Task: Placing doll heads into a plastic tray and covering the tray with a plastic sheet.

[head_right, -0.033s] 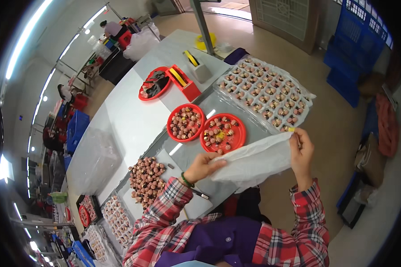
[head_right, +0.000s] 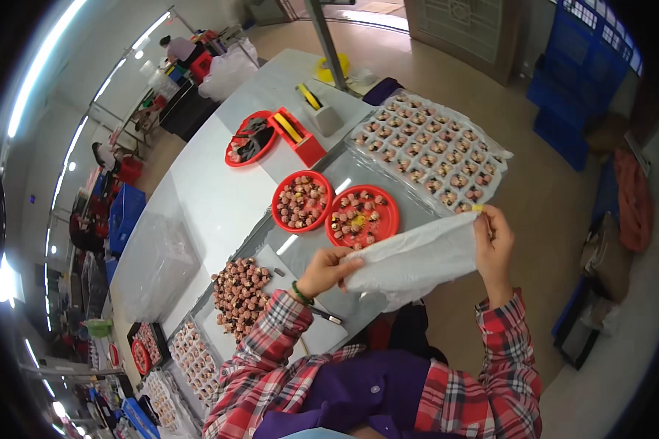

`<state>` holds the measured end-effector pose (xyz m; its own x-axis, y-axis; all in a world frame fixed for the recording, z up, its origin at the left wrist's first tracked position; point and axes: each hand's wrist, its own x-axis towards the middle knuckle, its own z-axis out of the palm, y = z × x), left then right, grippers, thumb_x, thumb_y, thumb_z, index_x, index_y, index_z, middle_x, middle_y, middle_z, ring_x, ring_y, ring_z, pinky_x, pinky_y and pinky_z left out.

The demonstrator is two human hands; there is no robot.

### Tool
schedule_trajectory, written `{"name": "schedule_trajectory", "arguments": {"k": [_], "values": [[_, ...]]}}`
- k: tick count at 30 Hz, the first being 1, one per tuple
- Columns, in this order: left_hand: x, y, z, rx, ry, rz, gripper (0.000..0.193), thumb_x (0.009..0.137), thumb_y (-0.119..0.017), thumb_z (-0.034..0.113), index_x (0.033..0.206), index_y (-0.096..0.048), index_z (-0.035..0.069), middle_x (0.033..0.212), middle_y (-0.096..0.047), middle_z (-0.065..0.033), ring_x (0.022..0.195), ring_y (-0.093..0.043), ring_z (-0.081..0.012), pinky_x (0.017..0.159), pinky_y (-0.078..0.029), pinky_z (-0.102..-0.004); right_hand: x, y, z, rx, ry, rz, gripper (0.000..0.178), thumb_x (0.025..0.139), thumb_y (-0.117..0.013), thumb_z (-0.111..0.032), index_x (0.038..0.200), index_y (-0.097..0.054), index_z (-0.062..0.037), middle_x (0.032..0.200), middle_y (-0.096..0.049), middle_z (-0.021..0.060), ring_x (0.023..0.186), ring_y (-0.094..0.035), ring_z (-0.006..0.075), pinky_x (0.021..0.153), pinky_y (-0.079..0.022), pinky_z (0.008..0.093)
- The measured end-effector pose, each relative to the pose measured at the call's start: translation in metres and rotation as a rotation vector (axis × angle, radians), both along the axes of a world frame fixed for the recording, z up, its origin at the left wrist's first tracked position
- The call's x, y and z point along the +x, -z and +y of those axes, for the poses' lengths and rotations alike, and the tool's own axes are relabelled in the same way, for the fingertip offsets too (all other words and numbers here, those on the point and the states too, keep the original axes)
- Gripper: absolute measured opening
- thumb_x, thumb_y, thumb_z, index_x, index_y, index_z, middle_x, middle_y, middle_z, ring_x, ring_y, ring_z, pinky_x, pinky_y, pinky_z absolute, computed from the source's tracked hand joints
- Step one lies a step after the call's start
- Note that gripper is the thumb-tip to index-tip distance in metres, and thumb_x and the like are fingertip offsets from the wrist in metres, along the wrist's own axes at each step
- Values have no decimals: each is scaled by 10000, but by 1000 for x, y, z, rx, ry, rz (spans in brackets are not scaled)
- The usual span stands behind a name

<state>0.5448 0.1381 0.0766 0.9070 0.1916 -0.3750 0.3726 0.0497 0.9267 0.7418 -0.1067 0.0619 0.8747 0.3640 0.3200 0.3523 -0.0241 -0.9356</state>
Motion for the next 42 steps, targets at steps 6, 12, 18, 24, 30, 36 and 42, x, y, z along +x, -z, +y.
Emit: {"name": "schedule_trajectory", "arguments": {"k": [6, 12, 18, 24, 30, 36, 42], "values": [[64, -30, -20, 946, -105, -569, 840, 644, -824, 184, 1317, -362, -14, 1216, -497, -173, 1104, -514, -258, 926, -436, -368, 7, -40, 4, -91, 14, -80, 168, 890, -577, -98, 1028, -574, -1, 729, -574, 7, 644, -512, 41, 539, -408, 209], [134, -29, -46, 553, 243, -523, 385, 754, -687, 16, 1116, -560, -22, 1021, -613, -115, 941, -591, -207, 809, -476, -299, 17, -41, 0, -63, -117, -140, 329, 832, -659, -210, 1096, -568, -36, 838, -642, 176, 745, -657, 304, 629, -504, 346], [157, -24, 10, 419, -319, -486, 198, 941, -532, 166, 966, -621, -10, 787, -572, 47, 678, -469, -23, 590, -390, -171, 62, 26, -67, -443, -294, 46, 443, 777, -713, -258, 1125, -524, -60, 820, -632, 137, 761, -634, 264, 670, -489, 362], [210, 2, 88, 696, -446, -436, 217, 940, -532, 185, 855, -605, -2, 735, -522, 67, 652, -414, -16, 562, -345, -178, 95, 52, -58, -104, -24, 204, 469, 814, -684, -235, 1194, -476, -56, 995, -596, 93, 893, -582, 189, 750, -463, 339], [267, 12, 94, 521, -437, -358, 348, 949, -511, 259, 700, -522, 15, 592, -420, 68, 566, -352, -13, 471, -287, -212, 98, 41, -11, -411, -151, 284, 662, 770, -723, -180, 1321, -379, -50, 911, -566, 83, 959, -552, 207, 834, -417, 332], [300, 14, 124, 530, -351, -411, 314, 954, -515, 249, 773, -580, 1, 639, -463, 82, 568, -348, -8, 470, -275, -202, 106, 79, -12, -529, -37, -181, 284, 847, -632, -142, 1092, -541, -31, 864, -566, 85, 813, -579, 207, 696, -467, 337], [326, 32, 151, 570, -429, -358, 335, 954, -509, 288, 754, -584, 30, 585, -415, 85, 496, -343, -11, 419, -268, -207, 129, 63, -7, 157, 114, 554, 220, 907, -571, -132, 1076, -484, -21, 1046, -538, 70, 970, -526, 146, 793, -458, 289]]}}
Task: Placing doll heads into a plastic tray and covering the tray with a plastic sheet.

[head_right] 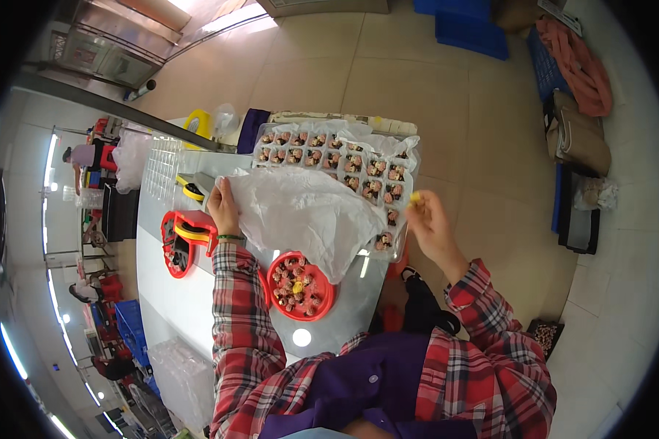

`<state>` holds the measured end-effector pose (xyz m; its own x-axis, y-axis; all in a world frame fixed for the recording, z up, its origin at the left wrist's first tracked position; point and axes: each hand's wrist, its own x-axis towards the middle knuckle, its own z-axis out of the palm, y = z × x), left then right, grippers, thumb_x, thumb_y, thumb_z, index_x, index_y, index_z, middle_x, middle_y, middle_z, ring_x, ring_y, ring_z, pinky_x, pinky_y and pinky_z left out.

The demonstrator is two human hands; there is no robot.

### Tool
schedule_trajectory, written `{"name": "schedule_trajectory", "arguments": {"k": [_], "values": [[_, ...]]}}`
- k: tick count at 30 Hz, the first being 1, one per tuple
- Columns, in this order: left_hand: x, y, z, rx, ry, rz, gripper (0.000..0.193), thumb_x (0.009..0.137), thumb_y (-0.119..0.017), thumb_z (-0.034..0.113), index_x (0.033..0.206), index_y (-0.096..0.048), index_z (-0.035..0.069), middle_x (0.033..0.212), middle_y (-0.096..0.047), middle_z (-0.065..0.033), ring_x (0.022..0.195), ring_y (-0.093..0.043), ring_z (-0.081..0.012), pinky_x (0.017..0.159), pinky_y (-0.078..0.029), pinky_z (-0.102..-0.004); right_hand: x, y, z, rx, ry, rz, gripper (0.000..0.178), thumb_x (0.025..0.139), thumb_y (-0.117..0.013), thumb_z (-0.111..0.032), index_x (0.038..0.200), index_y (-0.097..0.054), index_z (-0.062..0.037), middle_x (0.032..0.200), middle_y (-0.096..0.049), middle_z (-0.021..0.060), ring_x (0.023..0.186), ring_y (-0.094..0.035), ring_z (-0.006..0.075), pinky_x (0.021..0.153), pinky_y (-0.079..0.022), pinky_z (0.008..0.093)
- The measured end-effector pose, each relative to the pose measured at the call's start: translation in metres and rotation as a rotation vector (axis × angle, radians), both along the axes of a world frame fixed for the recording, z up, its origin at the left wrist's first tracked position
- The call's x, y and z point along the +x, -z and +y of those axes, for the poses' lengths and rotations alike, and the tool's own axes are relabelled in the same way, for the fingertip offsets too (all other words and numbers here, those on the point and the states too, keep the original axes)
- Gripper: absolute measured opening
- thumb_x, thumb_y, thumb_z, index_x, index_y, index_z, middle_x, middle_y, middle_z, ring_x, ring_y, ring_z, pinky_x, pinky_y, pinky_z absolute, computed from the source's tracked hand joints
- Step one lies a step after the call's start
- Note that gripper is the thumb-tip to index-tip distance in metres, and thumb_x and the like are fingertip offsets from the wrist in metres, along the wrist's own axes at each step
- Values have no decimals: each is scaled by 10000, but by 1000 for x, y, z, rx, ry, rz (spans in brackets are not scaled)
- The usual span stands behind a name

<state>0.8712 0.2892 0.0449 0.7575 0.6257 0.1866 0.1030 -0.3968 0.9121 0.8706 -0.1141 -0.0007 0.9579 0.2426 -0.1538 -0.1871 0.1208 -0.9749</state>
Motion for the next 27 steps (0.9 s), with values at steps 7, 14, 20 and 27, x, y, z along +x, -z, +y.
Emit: {"name": "schedule_trajectory", "arguments": {"k": [7, 14, 20, 27], "values": [[20, 23, 1, -74, 21, 39, 353, 950, -512, 307, 696, -538, 64, 575, -406, 90, 485, -330, -4, 412, -259, -198, 21, -6, 49, -927, -10, -752, 297, 824, -671, -163, 1037, -535, -8, 991, -563, 96, 880, -519, 232, 772, -443, 370], [29, 34, 25, 52, -51, -59, 397, 948, -518, 318, 723, -572, -5, 616, -462, 72, 583, -367, -24, 496, -317, -218, 31, -7, 47, -120, 121, -164, 178, 900, -595, -159, 1025, -559, -38, 885, -572, -8, 801, -500, 76, 704, -416, 235], [60, 41, 26, 381, -61, 210, 477, 921, -538, 384, 776, -591, -68, 572, -524, -91, 585, -397, -87, 536, -381, -294, 78, -5, 32, -190, 426, -112, 168, 929, -567, -205, 989, -586, -50, 731, -499, -73, 614, -387, 12, 523, -317, 179], [103, 53, 33, 520, -26, 391, 538, 910, -476, 469, 732, -612, -21, 717, -577, -260, 721, -552, -448, 621, -433, -468, 98, 26, 29, -447, 424, -163, 243, 932, -561, -270, 989, -586, -34, 678, -453, -56, 603, -379, 32, 513, -316, 203]]}}
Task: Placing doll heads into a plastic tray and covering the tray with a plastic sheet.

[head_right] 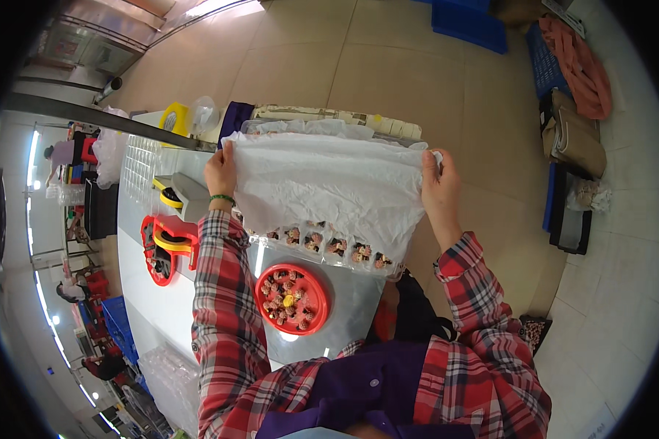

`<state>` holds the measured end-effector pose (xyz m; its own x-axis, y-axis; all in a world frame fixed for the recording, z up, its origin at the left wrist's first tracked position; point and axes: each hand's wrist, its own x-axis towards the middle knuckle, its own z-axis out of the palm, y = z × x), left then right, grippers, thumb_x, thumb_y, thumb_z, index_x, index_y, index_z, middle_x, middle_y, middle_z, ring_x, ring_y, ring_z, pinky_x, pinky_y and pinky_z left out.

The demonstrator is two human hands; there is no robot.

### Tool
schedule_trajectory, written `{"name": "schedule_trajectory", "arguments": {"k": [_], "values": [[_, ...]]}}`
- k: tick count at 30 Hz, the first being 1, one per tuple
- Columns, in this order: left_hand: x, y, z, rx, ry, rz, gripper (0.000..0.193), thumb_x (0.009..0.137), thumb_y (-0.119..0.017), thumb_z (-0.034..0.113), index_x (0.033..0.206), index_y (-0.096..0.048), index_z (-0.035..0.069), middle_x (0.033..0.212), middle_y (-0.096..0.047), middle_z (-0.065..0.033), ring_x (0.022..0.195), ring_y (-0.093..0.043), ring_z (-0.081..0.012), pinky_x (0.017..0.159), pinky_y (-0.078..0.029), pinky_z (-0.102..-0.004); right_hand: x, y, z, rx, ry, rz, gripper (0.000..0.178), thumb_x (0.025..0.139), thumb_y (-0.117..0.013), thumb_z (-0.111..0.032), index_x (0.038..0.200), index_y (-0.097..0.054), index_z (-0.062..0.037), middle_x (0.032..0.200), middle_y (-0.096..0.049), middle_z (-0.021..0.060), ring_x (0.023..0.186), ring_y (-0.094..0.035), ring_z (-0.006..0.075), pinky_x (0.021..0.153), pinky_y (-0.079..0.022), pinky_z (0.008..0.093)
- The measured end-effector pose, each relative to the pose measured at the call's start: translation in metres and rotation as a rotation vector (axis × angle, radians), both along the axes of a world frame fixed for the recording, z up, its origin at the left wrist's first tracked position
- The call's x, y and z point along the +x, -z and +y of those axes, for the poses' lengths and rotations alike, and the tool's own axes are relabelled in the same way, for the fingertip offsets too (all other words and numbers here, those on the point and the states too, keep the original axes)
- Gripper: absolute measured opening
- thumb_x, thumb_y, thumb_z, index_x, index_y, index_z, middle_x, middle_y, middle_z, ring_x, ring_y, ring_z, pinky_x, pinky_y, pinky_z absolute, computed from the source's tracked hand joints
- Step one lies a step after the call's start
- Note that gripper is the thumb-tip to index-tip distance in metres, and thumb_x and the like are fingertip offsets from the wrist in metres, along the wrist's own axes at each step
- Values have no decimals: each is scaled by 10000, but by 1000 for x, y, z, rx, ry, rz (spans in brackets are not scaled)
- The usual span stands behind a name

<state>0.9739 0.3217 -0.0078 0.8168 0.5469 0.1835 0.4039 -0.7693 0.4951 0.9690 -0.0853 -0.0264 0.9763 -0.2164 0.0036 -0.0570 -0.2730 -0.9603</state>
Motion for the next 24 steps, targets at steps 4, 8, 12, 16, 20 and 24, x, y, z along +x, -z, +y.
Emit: {"name": "schedule_trajectory", "arguments": {"k": [4, 8, 12, 16, 20, 24], "values": [[13, 11, 9, 49, -43, 99, 537, 875, -486, 519, 783, -643, 14, 777, -633, -214, 775, -594, -405, 666, -452, -466, 12, 12, 4, -128, -28, 69, 311, 920, -575, -292, 1033, -563, -3, 684, -459, -12, 596, -394, 68, 523, -345, 233], [-7, 27, 32, 85, -61, -213, 422, 824, -641, 399, 843, -645, -22, 699, -640, -114, 678, -619, -223, 601, -465, -339, -2, -15, 22, -349, 76, -157, 366, 876, -630, -252, 1115, -525, 4, 943, -513, 77, 708, -463, 114, 592, -388, 265], [-60, 33, 14, -18, -96, -119, 367, 787, -699, 332, 841, -637, -26, 657, -591, -71, 617, -567, -174, 580, -451, -302, -47, -37, 18, -413, -220, -461, 429, 832, -659, -191, 1183, -498, -5, 1162, -457, 147, 924, -516, 227, 739, -436, 311], [-105, 37, -20, 92, -8, -41, 387, 750, -713, 363, 830, -637, -8, 720, -600, -130, 667, -579, -252, 607, -457, -353, -62, -40, 31, -624, -633, -460, 515, 790, -672, -211, 1234, -487, -26, 1322, -358, 213, 1230, -346, 408, 990, -319, 478], [-119, 40, -34, 218, -63, 28, 365, 743, -704, 359, 886, -637, 30, 829, -607, -152, 835, -545, -311, 753, -434, -393, -64, -32, 35, -790, -700, -331, 619, 750, -693, -287, 1282, -469, -63, 1405, -265, 235, 1341, -169, 435, 1051, -166, 598], [-120, 39, -19, 68, -111, -58, 298, 744, -682, 282, 893, -597, 39, 845, -585, -153, 808, -553, -328, 726, -442, -426, -67, -31, 33, -790, -753, -264, 752, 695, -730, -337, 1336, -425, -89, 1436, -228, 230, 1366, -104, 430, 1047, -110, 630]]}}
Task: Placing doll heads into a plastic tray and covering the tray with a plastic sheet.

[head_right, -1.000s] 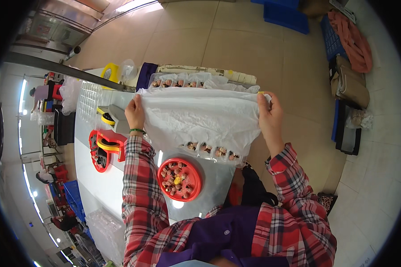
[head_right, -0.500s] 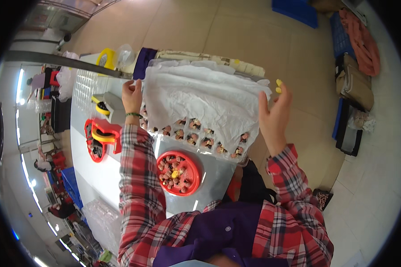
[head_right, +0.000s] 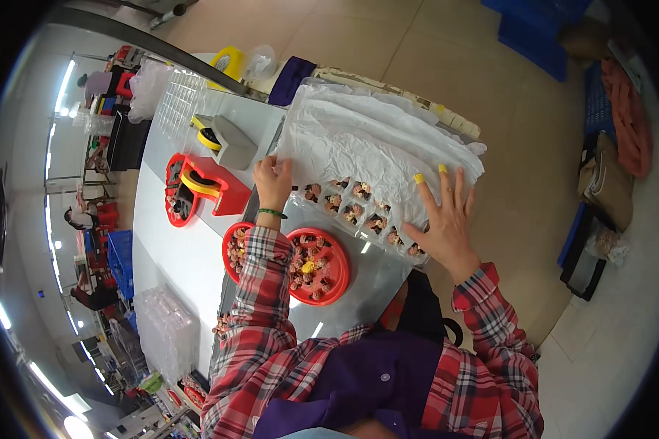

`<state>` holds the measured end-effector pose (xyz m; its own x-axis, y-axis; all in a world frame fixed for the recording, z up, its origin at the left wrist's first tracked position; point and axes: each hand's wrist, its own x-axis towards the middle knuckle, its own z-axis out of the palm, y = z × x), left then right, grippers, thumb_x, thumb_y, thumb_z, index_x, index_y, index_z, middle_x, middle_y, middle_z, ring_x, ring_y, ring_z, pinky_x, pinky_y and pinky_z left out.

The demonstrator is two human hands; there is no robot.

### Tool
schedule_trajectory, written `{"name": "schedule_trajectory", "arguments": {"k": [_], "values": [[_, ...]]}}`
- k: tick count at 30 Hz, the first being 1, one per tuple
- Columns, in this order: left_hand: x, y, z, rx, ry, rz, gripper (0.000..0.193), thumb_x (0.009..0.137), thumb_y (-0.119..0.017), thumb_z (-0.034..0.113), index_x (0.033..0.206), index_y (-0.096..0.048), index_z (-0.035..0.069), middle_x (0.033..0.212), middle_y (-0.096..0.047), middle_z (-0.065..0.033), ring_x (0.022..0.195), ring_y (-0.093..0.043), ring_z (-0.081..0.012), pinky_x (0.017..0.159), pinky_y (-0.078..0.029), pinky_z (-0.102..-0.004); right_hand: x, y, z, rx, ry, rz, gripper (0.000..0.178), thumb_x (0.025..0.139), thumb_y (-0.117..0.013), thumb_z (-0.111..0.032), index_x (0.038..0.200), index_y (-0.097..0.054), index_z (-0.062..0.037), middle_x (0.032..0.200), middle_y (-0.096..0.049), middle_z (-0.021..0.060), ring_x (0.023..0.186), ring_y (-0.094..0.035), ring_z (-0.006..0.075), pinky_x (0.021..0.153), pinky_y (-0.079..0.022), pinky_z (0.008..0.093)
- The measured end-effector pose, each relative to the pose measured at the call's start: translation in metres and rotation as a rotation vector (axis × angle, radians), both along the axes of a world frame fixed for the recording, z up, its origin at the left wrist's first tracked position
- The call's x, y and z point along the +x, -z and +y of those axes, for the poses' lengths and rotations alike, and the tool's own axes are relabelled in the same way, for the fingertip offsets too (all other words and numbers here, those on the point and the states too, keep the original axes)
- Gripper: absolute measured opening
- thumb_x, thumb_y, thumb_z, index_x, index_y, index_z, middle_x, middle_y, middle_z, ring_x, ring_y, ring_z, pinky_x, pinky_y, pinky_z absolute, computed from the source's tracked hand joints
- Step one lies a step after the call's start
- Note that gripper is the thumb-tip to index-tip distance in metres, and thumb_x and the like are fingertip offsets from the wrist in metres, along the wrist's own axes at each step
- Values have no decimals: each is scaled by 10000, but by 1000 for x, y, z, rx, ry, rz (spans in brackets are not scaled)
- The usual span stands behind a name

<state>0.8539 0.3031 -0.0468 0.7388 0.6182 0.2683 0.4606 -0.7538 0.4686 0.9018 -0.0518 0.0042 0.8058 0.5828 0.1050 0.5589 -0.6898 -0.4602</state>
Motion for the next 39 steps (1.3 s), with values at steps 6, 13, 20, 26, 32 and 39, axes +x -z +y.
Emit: {"name": "schedule_trajectory", "arguments": {"k": [6, 13, 20, 26, 32, 39], "values": [[3, -32, 13, -947, -236, -164, 208, 797, -628, 155, 953, -554, 39, 702, -584, -28, 526, -522, -94, 400, -390, -236, 2, -5, -12, -138, 36, 147, 968, 577, -783, -438, 1393, -363, -130, 1475, -178, 215, 1386, -24, 420, 1043, -28, 649], [-14, -20, 51, -546, -150, 117, 245, 758, -676, 138, 956, -582, 30, 707, -595, -59, 576, -552, -180, 541, -450, -324, 8, -11, -12, -186, -26, 184, 947, 566, -782, -472, 1367, -411, -129, 1476, -183, 222, 1391, -10, 411, 1047, 7, 640], [63, -38, -22, 58, 431, -168, 203, 761, -613, 45, 963, -611, 67, 1004, -587, -130, 966, -527, -350, 857, -425, -402, -18, -10, -9, 105, -123, -109, 606, 618, -769, -415, 1103, -600, -93, 1298, -434, 137, 1313, -289, 366, 1028, -122, 623], [97, -7, -28, 76, 412, 198, 561, 840, -554, 456, 1306, -475, 154, 1463, -260, -174, 1344, -212, -394, 1001, -158, -659, -34, 11, -1, 154, -66, -52, 330, 697, -726, -218, 981, -624, -83, 1087, -513, 97, 1180, -428, 307, 1002, -227, 561], [93, -1, -40, 176, 413, 315, 699, 842, -497, 570, 1415, -324, 207, 1495, -172, -185, 1381, -148, -362, 1007, -120, -664, -32, 14, -2, 204, -32, -92, 149, 734, -665, -97, 878, -636, -75, 974, -558, 47, 1090, -481, 267, 975, -263, 526], [90, -4, -36, 195, 422, 324, 777, 797, -514, 625, 1427, -297, 226, 1499, -149, -198, 1385, -129, -370, 1001, -102, -677, -31, 2, -8, 152, -100, -118, 140, 703, -625, -25, 834, -628, -74, 895, -570, 21, 1028, -507, 243, 981, -252, 511]]}}
